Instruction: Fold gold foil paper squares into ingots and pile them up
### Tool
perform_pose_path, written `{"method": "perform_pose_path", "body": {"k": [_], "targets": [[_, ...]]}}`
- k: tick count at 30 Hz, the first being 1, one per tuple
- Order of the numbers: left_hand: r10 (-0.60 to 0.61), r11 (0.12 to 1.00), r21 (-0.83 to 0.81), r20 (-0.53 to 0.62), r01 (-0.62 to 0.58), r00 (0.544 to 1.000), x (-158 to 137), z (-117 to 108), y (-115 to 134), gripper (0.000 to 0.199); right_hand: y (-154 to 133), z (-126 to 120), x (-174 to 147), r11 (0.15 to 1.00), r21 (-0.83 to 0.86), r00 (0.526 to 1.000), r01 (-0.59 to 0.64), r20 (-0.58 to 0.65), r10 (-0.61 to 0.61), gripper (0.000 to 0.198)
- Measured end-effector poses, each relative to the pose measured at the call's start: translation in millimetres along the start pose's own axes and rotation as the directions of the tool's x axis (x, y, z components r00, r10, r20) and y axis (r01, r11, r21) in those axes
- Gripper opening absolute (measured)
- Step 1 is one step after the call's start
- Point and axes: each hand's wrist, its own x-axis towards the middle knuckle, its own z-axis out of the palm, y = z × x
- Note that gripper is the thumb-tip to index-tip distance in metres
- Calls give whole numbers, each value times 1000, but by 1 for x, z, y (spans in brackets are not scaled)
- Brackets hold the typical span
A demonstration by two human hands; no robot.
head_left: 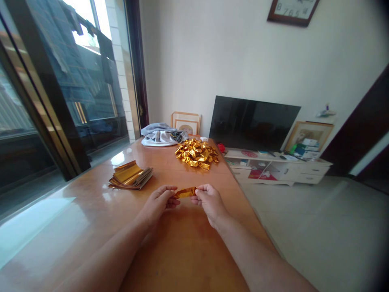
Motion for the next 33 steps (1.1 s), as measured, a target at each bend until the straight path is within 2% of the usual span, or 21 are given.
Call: {"method": "perform_pose_path", "body": {"k": [4, 11, 18, 23, 28, 33], "targets": [[-6, 1000, -20, 54, 7, 999, -1, 1, 1, 46, 4, 0, 1, 998, -33, 998, 58, 18, -57, 20], [67, 998, -4, 70, -67, 995, 0, -1, -3, 44, 10, 0, 1, 990, -82, 990, 112, 94, -104, 20], [62, 998, 24, 130, -66, 990, 1, -3, -3, 51, 12, 0, 1, 984, -90, 965, 156, 226, -132, 37], [71, 996, 49, 153, -79, 986, 1, -3, -3, 51, 13, -3, 2, 962, -149, 950, 229, 248, -188, 42], [69, 996, 39, 153, -76, 986, 0, -2, -2, 55, 15, -2, 3, 967, -138, 959, 215, 219, -182, 45], [75, 994, 60, 177, -87, 981, 0, -3, -2, 54, 13, -2, 2, 962, -146, 949, 229, 254, -187, 39]]}}
